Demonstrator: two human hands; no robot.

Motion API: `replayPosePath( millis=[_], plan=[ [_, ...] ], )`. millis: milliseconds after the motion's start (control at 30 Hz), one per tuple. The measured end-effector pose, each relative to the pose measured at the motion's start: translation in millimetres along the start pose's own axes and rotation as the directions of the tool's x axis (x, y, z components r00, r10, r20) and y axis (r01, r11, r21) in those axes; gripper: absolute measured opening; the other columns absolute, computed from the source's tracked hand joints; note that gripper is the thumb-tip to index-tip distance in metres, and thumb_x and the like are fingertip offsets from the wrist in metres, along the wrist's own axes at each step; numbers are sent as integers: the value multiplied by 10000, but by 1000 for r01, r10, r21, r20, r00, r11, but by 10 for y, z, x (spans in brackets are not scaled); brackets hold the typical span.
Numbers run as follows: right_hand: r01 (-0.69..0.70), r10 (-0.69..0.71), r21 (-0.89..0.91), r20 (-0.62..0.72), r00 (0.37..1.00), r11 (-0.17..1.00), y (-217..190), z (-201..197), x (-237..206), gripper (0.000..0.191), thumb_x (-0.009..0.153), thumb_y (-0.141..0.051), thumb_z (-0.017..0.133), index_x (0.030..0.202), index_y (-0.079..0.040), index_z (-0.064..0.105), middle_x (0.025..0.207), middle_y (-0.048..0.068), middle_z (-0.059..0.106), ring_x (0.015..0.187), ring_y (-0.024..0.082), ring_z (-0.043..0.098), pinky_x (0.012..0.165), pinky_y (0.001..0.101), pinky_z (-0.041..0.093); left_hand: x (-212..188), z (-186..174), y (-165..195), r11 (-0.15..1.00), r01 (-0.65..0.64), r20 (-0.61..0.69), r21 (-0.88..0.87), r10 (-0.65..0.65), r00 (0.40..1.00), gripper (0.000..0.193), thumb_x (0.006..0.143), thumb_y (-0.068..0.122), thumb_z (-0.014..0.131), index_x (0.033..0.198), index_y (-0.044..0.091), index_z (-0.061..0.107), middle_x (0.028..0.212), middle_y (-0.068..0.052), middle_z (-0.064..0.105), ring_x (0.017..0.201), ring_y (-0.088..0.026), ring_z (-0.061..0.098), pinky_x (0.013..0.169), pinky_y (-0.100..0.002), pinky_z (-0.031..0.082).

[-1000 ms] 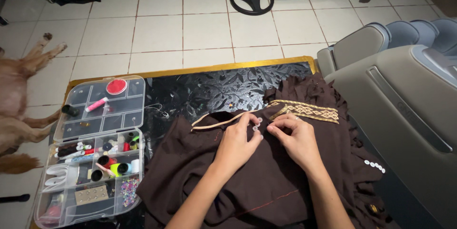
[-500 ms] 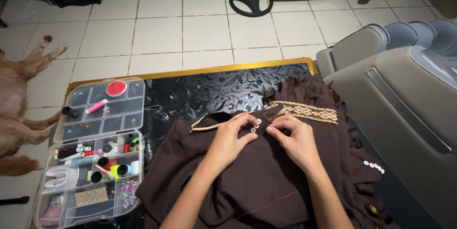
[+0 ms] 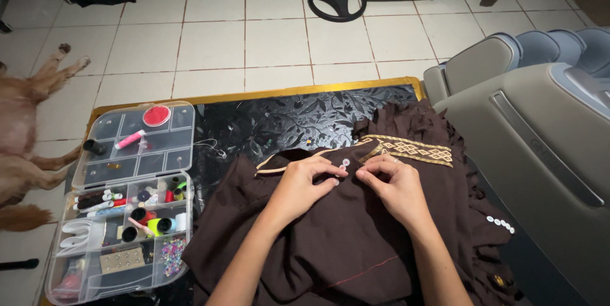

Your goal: The person sews white buttons onto a brown garment laid on a table. They position buttons along the fabric edge, hand-stitch them with needle and thread, pull the thread tight, and at one point use small scissors to trim the thread.

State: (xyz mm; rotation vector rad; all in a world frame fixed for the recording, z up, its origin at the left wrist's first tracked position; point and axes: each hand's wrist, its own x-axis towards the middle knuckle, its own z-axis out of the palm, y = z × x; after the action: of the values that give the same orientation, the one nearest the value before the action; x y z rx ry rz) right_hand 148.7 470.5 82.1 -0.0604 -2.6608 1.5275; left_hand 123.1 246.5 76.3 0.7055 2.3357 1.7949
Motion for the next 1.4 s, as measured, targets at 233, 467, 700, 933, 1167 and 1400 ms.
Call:
replayPosePath(
  millis=[233,467,700,933,1167,1400],
  plan=[
    [33,-33,8,10,999,999,14,39,10,154,804,-126,805,897,-3,790,881,33,766,763,97,677,704,249,528,-5,-49,45,998,63,-20,16,-63,998,154,851,77,701,989,61,769,936,-59,754,820,-166,712,761,-292,547],
    [49,-49,-8,-6,999,999,-37,25,30,144,806,-116,808,895,-4,793,883,28,770,740,102,641,681,258,503,14,-51,44,1000,16,-19,0,-16,1000,254,863,70,691,1105,78,766,1037,-67,751,901,-179,725,811,-291,554],
    [54,-24,200,-149,989,978,-291,-96,17,102,921,-82,717,987,-18,761,846,43,751,755,94,664,693,249,534,46,-55,173,1000,-13,23,-15,13,1000,309,867,48,681,1167,82,745,1071,-70,732,924,-180,721,835,-287,559],
    [375,-331,-155,249,910,914,-509,-415,508,164,850,-49,716,1007,-22,759,888,74,758,820,166,727,729,303,555,58,-33,306,1000,-8,118,-18,10,993,351,849,33,666,1180,113,754,1071,-56,749,891,-173,705,813,-277,561],
    [417,-317,92,800,510,904,-479,-249,1181,138,828,-58,773,955,-6,762,887,70,751,846,172,708,778,297,570,103,-44,370,995,-86,188,-39,92,978,350,851,37,681,1183,125,748,1150,-70,749,961,-189,718,868,-294,565],
    [269,-260,194,935,239,944,-275,-216,1255,140,842,17,715,981,34,726,954,67,728,888,127,647,822,280,531,142,-67,352,995,-92,216,-39,98,971,356,853,10,691,1188,119,746,1170,-85,748,1003,-196,723,900,-301,560]
  ],
)
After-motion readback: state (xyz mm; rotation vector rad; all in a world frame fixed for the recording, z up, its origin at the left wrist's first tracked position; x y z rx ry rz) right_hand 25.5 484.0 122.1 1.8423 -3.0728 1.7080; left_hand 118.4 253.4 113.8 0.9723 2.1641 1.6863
